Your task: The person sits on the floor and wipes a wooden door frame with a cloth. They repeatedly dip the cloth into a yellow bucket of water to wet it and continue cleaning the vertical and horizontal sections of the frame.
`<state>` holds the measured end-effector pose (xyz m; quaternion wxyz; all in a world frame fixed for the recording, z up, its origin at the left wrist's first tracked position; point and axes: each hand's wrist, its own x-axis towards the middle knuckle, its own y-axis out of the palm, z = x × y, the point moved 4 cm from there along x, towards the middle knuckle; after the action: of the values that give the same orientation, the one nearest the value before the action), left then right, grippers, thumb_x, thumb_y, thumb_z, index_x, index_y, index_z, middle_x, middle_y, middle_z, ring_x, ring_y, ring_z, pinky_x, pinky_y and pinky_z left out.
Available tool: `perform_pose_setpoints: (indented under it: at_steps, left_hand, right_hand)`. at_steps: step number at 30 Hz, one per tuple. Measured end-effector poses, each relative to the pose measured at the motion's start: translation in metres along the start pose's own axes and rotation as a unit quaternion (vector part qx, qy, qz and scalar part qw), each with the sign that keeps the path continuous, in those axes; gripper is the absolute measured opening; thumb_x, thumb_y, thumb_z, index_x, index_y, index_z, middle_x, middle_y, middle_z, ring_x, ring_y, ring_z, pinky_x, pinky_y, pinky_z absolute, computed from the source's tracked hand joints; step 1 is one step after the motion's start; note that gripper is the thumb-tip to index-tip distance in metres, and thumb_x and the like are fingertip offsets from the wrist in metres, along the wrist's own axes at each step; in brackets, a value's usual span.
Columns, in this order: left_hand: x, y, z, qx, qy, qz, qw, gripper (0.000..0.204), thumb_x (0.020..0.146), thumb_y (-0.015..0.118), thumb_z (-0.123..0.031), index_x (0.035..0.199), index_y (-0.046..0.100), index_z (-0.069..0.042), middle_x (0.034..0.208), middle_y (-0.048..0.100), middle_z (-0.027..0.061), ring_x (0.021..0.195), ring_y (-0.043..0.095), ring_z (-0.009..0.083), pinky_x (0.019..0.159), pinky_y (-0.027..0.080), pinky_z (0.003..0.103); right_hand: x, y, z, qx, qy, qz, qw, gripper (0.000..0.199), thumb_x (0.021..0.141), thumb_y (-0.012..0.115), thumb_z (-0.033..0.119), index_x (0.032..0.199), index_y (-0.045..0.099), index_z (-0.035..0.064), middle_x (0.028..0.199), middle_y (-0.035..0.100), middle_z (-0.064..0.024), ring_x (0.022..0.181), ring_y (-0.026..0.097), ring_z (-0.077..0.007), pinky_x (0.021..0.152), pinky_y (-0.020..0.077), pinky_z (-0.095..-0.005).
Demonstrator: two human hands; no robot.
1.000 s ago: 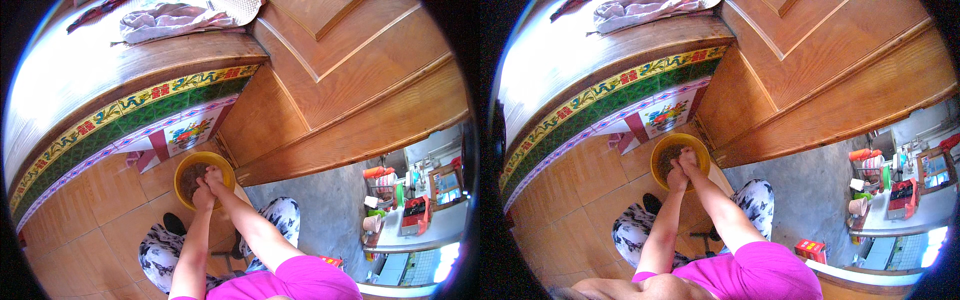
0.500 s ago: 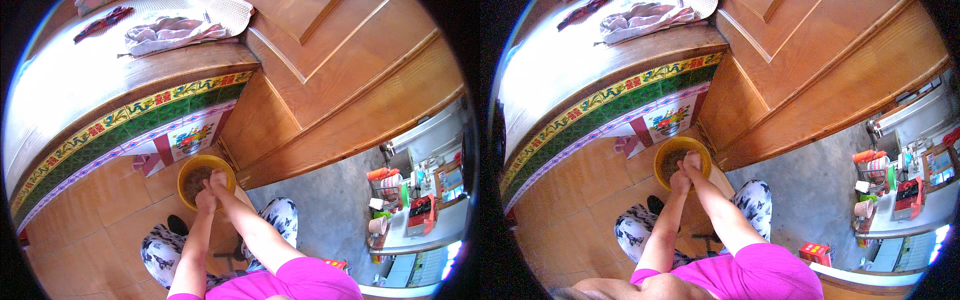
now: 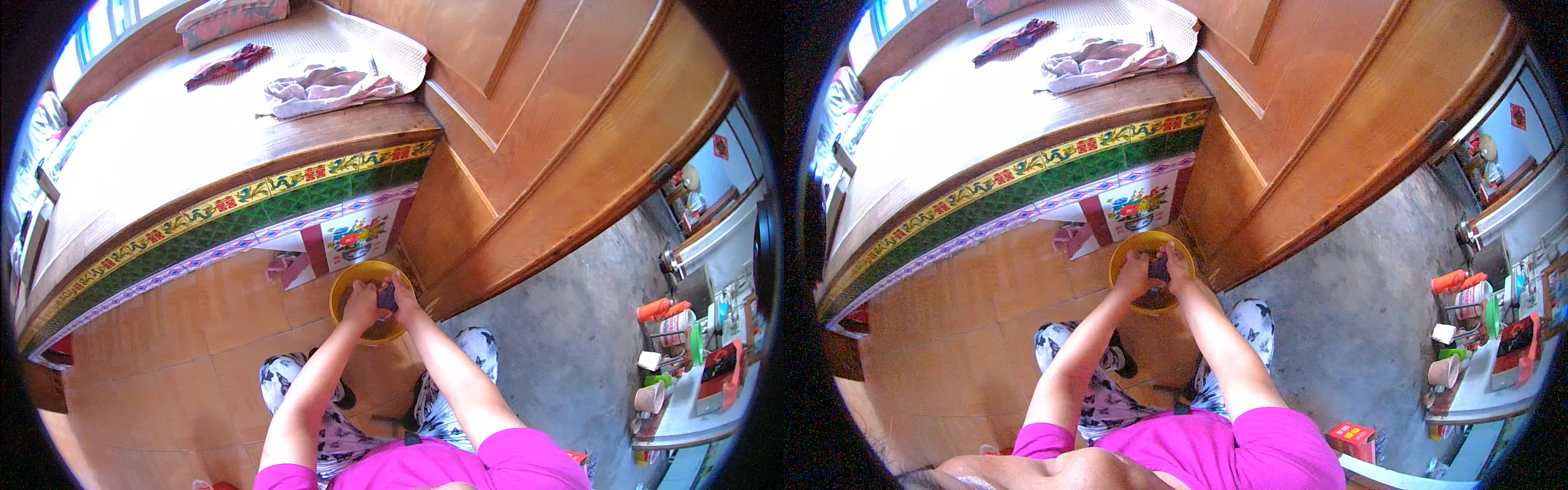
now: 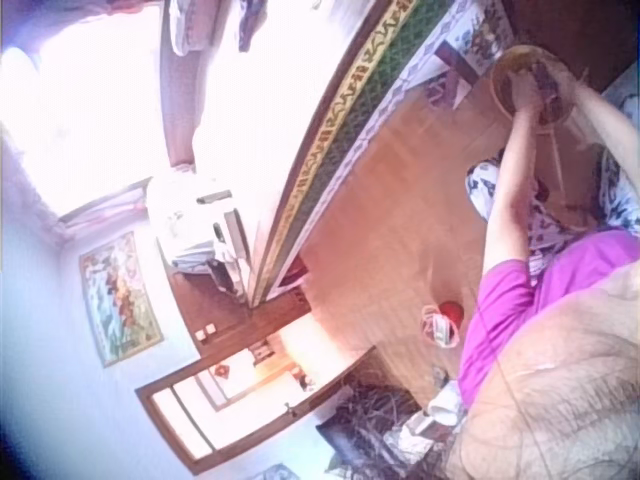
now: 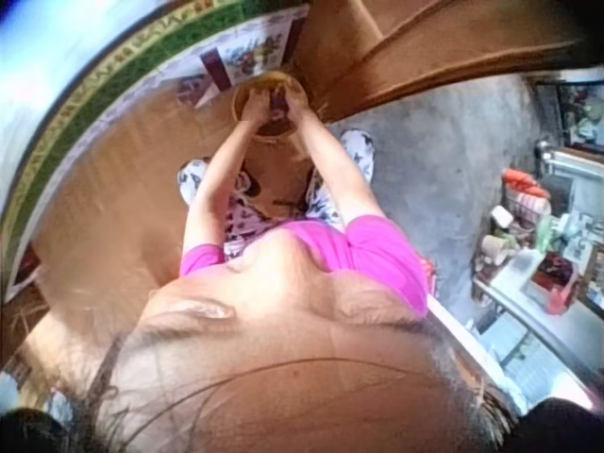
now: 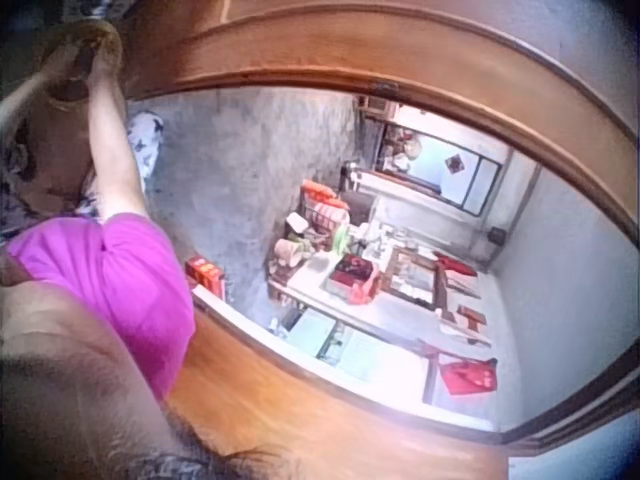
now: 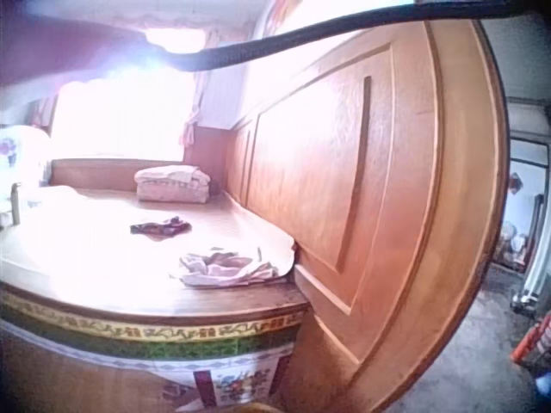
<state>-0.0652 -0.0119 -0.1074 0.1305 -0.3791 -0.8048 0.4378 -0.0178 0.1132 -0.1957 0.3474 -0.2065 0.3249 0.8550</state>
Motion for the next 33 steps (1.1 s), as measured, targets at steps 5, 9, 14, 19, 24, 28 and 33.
perform_pose_setpoints:
  at_steps: [5, 9, 14, 19, 24, 28, 33]
  left_hand:
    - [0.000, -0.045, -0.011, -0.118, 0.093, -0.041, 0.988, 0.047, 0.076, 0.085, -0.026, 0.111, 0.066, 0.001, 0.108, 0.070, 0.0211, 0.107, 0.065, 0.0389, 0.092, 0.050, 0.046]
    - [-0.005, -0.087, -0.035, -0.196, 0.075, -0.071, 0.975, 0.031, 0.086, 0.075, -0.018, 0.108, 0.066, 0.001, 0.096, 0.071, 0.0215, 0.092, 0.069, 0.0368, 0.082, 0.053, 0.043]
    - [-0.013, -0.104, -0.045, -0.182, 0.056, -0.154, 0.970, 0.025, 0.089, 0.073, -0.021, 0.100, 0.063, -0.001, 0.092, 0.067, 0.0214, 0.088, 0.066, 0.0387, 0.078, 0.051, 0.045]
    - [-0.008, -0.120, -0.043, -0.446, 0.078, -0.215, 0.865, 0.013, 0.091, 0.071, -0.011, 0.097, 0.067, 0.000, 0.090, 0.064, 0.0117, 0.088, 0.061, 0.0219, 0.084, 0.047, 0.033]
    - [-0.005, -0.126, -0.040, -0.349, 0.106, -0.253, 0.896, 0.018, 0.096, 0.065, -0.011, 0.108, 0.068, 0.002, 0.086, 0.064, 0.0114, 0.078, 0.058, 0.0167, 0.078, 0.048, 0.030]
    - [0.003, -0.117, -0.043, -0.379, 0.055, -0.199, 0.902, 0.021, 0.100, 0.060, -0.015, 0.111, 0.065, 0.002, 0.089, 0.067, 0.0084, 0.084, 0.062, 0.0148, 0.078, 0.049, 0.029]
    - [0.000, -0.114, -0.058, -0.728, 0.006, -0.092, 0.679, 0.021, 0.098, 0.065, -0.021, 0.113, 0.066, -0.006, 0.106, 0.068, -0.0016, 0.099, 0.062, 0.0123, 0.091, 0.045, 0.028]
  right_hand:
    - [-0.036, 0.015, 0.039, 0.073, 0.027, 0.130, 0.988, 0.035, 0.098, 0.061, 0.044, 0.114, 0.064, 0.0123, 0.100, 0.069, -0.0041, 0.094, 0.067, -0.0228, 0.083, 0.0551, -0.0419]
    - [-0.067, 0.020, 0.068, 0.039, 0.001, 0.239, 0.970, 0.041, 0.098, 0.062, 0.032, 0.134, 0.058, 0.0117, 0.125, 0.067, -0.0067, 0.116, 0.063, -0.0225, 0.102, 0.0486, -0.0439]
    - [-0.082, 0.015, 0.068, -0.106, -0.055, 0.212, 0.970, 0.044, 0.105, 0.056, 0.029, 0.145, 0.053, 0.0108, 0.135, 0.062, -0.0026, 0.122, 0.060, -0.0175, 0.104, 0.0470, -0.0401]
    - [-0.070, -0.011, 0.053, -0.234, -0.195, 0.156, 0.940, 0.047, 0.099, 0.062, 0.019, 0.143, 0.052, 0.0076, 0.139, 0.058, -0.0065, 0.121, 0.057, -0.0160, 0.102, 0.0456, -0.0366]
    - [-0.086, 0.009, 0.071, -0.211, -0.289, 0.027, 0.933, 0.050, 0.091, 0.059, 0.005, 0.140, 0.050, 0.0016, 0.136, 0.058, -0.0126, 0.125, 0.056, -0.0225, 0.108, 0.0416, -0.0351]
    - [-0.095, 0.027, 0.088, -0.248, -0.392, 0.069, 0.884, 0.054, 0.094, 0.063, 0.012, 0.145, 0.045, 0.0053, 0.137, 0.054, -0.0099, 0.120, 0.054, -0.0202, 0.103, 0.0443, -0.0346]
    - [-0.118, 0.053, 0.112, -0.204, -0.373, 0.171, 0.889, 0.037, 0.093, 0.066, 0.011, 0.128, 0.053, 0.0058, 0.120, 0.058, -0.0031, 0.108, 0.055, -0.0120, 0.097, 0.0454, -0.0290]
